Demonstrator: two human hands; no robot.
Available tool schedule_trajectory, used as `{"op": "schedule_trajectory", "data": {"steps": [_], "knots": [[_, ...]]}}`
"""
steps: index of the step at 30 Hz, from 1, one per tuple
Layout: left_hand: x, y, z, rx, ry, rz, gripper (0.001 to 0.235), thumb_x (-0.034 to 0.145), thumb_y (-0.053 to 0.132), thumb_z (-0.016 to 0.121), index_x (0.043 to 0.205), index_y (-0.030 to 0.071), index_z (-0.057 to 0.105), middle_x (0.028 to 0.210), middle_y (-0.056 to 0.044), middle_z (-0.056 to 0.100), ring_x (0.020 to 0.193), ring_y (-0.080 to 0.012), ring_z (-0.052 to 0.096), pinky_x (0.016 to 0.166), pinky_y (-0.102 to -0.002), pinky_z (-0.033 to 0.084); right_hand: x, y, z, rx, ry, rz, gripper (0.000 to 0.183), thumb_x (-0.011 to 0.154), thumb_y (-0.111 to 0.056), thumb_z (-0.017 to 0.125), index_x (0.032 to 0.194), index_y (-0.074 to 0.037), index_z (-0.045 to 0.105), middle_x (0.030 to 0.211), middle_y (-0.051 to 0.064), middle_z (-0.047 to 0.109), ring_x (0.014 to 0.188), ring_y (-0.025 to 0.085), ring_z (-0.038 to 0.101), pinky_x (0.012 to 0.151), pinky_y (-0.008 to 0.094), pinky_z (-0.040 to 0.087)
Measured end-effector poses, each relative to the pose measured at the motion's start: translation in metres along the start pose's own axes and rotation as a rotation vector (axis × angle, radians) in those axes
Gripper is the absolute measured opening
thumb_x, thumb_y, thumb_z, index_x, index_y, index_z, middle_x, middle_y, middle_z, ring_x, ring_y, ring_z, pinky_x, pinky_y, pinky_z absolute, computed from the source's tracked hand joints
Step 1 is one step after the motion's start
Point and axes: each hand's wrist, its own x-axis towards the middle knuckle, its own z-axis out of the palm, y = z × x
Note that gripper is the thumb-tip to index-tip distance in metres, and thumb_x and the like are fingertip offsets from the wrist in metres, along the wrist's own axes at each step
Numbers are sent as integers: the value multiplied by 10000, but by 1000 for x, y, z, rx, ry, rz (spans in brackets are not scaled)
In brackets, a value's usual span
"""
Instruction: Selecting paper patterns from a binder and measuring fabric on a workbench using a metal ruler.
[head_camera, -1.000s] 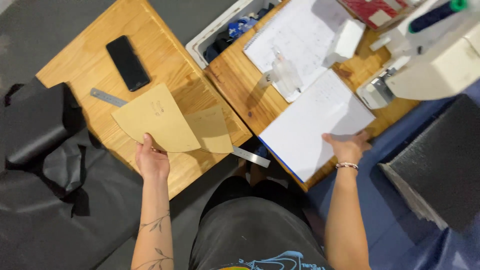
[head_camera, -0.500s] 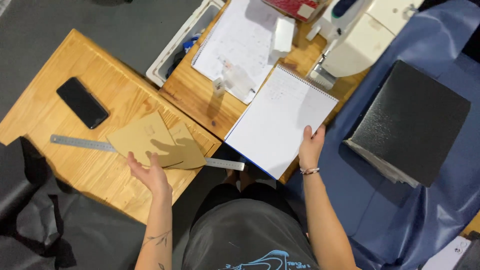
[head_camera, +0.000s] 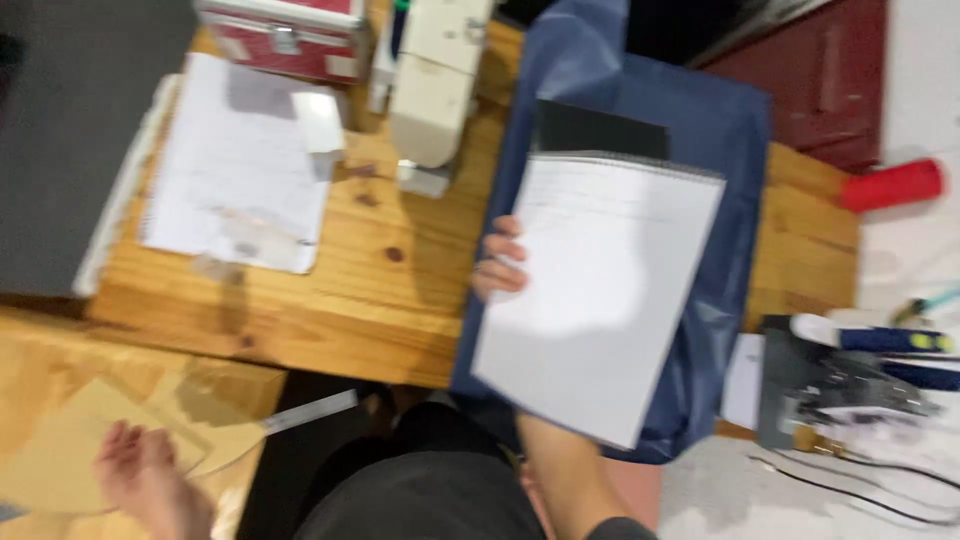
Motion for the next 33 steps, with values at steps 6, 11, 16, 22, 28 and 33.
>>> {"op": "schedule_trajectory", "data": {"steps": [6, 11, 16, 22, 28, 33], "knots": [[-26, 44, 31, 110, -3, -202, 351, 997, 62, 653, 1311, 217, 624, 1217, 75, 650, 1092, 1, 638, 830, -121, 521, -6, 58, 13, -148, 55, 7, 232, 1000, -257, 581, 1218, -180, 589, 962, 37, 587, 741, 178, 540, 665, 315, 455], [-29, 45, 31, 25, -43, -187, 347, 972, 7, 646, 1274, 176, 628, 1149, 44, 637, 973, -6, 601, 767, -109, 502, -11, 69, 14, -209, 107, 49, 265, 978, -222, 607, 1233, -152, 594, 984, 45, 615, 764, 172, 565, 681, 308, 470], [-37, 81, 33, -7, -10, -281, 291, 969, 21, 642, 1193, 205, 633, 1120, 77, 636, 965, 22, 587, 785, -116, 494, -3, 70, 16, -280, 137, 101, 301, 957, -187, 633, 1248, -123, 599, 1006, 53, 643, 786, 166, 590, 698, 301, 486], [-31, 74, 28, 14, 3, -320, 230, 1019, 17, 624, 1160, 198, 642, 1105, 67, 642, 980, -21, 594, 856, -152, 543, -7, 68, 15, -418, 190, 119, 351, 928, -141, 668, 1269, -85, 606, 1034, 65, 680, 817, 157, 623, 720, 291, 507], [-26, 63, 24, -34, 31, -324, 221, 986, 11, 638, 1105, 196, 654, 1049, 55, 641, 941, -25, 593, 825, -151, 517, -15, 82, 15, -543, 220, 174, 403, 899, -94, 703, 1289, -47, 613, 1063, 76, 717, 847, 149, 656, 742, 282, 527], [-23, 63, 14, -29, 36, -388, 208, 972, 2, 636, 1130, 134, 667, 1084, 20, 622, 982, -79, 583, 865, -213, 522, 19, 122, 33, -673, 204, 260, 456, 870, -48, 737, 1309, -9, 619, 1092, 87, 754, 877, 141, 690, 765, 272, 548]]}}
